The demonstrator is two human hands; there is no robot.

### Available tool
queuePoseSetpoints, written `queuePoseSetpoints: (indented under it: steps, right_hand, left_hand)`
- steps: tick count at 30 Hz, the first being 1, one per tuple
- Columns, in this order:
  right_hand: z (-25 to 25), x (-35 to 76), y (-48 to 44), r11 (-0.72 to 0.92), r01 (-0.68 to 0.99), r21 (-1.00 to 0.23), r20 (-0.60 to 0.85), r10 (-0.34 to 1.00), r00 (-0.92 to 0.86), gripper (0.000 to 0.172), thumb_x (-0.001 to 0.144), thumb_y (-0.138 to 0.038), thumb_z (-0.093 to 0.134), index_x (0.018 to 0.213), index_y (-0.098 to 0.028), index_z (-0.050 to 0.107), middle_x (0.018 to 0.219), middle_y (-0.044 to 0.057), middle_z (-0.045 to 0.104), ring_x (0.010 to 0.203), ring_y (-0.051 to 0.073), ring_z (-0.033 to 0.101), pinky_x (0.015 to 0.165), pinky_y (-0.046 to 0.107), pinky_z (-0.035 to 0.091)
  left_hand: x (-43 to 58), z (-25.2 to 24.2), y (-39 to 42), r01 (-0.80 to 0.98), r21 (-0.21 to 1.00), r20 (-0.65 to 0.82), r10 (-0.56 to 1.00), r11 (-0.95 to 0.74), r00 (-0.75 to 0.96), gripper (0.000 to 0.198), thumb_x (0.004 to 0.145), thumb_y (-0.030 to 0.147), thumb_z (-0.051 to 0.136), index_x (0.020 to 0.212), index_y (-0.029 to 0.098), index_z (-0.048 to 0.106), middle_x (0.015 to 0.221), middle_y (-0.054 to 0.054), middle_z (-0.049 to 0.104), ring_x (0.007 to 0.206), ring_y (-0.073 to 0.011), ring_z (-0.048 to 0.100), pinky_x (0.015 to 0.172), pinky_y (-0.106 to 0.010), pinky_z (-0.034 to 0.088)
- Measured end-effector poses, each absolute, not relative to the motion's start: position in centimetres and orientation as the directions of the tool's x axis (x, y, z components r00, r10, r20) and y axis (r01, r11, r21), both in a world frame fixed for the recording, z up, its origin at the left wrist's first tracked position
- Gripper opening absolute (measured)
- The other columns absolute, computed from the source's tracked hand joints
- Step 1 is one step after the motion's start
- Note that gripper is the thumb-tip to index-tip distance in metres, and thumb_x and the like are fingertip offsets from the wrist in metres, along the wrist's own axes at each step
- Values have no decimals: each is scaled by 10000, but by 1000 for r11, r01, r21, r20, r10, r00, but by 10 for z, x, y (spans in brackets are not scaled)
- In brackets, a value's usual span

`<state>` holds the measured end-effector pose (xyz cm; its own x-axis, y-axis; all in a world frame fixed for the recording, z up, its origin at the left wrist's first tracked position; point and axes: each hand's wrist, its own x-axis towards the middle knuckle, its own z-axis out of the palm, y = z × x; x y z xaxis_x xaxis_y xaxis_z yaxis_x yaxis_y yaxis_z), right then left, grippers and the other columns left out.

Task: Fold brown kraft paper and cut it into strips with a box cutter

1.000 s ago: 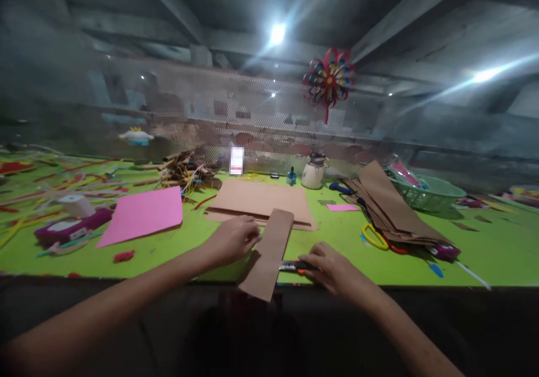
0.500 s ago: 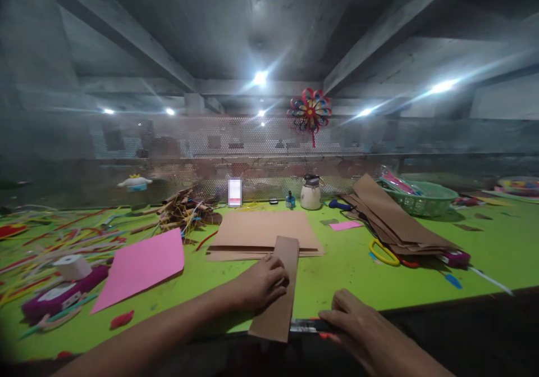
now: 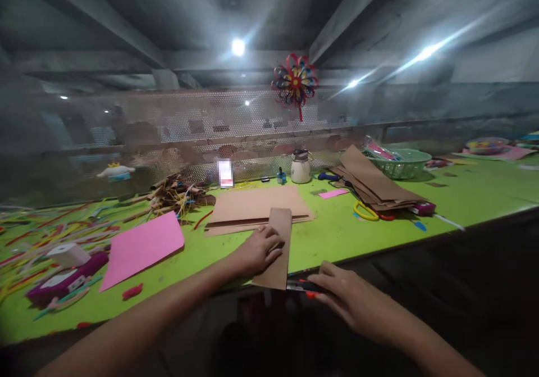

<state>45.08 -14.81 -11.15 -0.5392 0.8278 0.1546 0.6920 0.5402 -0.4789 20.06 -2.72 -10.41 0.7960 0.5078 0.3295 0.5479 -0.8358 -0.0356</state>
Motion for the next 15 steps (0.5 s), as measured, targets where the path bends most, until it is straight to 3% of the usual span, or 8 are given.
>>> queuePoseSetpoints:
  steps: [8, 15]
  right_hand:
    - [-104, 450, -158, 551, 693, -466, 190, 827, -530, 319, 949, -361, 424, 1218, -294, 582, 1085, 79, 588, 957, 194, 601, 844, 304, 476]
    - [-109, 453, -158, 556, 712, -429, 199, 827, -526, 361, 952, -389, 417, 1258, -274, 568, 1171, 99, 601, 1057, 224, 584, 900, 334, 460]
  left_hand:
    - [199, -106, -23, 555, 1, 337, 523, -832, 783, 247, 909, 373, 476, 974, 189, 627, 958, -79, 566, 944, -209, 478, 863, -345, 385]
    - [198, -107, -11, 558, 248, 310, 611, -792, 728, 323, 916, 406, 462, 973, 172, 677, 945, -69, 591, 939, -192, 512, 848, -289, 430]
